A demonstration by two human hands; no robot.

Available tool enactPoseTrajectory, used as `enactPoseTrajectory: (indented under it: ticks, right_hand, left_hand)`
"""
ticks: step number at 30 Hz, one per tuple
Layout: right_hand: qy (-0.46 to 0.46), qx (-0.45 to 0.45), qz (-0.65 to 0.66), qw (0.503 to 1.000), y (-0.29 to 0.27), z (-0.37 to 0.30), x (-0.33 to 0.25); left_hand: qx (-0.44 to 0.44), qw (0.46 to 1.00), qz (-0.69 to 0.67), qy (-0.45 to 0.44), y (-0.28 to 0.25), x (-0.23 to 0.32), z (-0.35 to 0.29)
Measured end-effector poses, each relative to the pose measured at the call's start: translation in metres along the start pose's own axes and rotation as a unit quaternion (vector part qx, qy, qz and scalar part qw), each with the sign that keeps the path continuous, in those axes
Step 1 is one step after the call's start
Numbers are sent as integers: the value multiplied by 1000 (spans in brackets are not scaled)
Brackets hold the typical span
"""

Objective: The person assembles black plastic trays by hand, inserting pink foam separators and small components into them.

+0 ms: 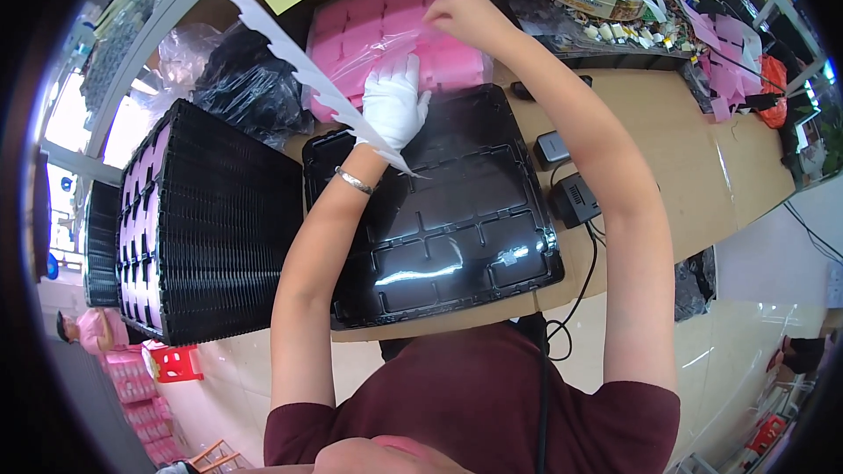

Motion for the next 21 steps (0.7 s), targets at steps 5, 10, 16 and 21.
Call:
enactPoseTrajectory:
  ticks: [5, 10, 16, 21]
  right_hand:
    - [97, 129, 252, 954, -18, -28, 10]
    - [-8, 211, 202, 956, -54, -81, -44]
    - [-38, 150, 189, 970, -62, -170, -54]
    - [8, 74, 228, 971, -47, -216, -55]
  left_hand:
    - [-61, 995, 4, -76, 1, -7, 10]
    - [28, 986, -112, -117, -8, -29, 5]
    - [-63, 966, -189, -163, -50, -18, -51]
    - [-14, 853, -453, -258, -101, -30, -148]
Point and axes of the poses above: each hand's wrist, its own z-axis towards the middle knuckle, its own y-axis out of the palm, x = y × z, the point moved 8 cm from there along z, towards the middle knuckle, and after that the axes turned 15 degrees about -z, right-handed, at the moved point
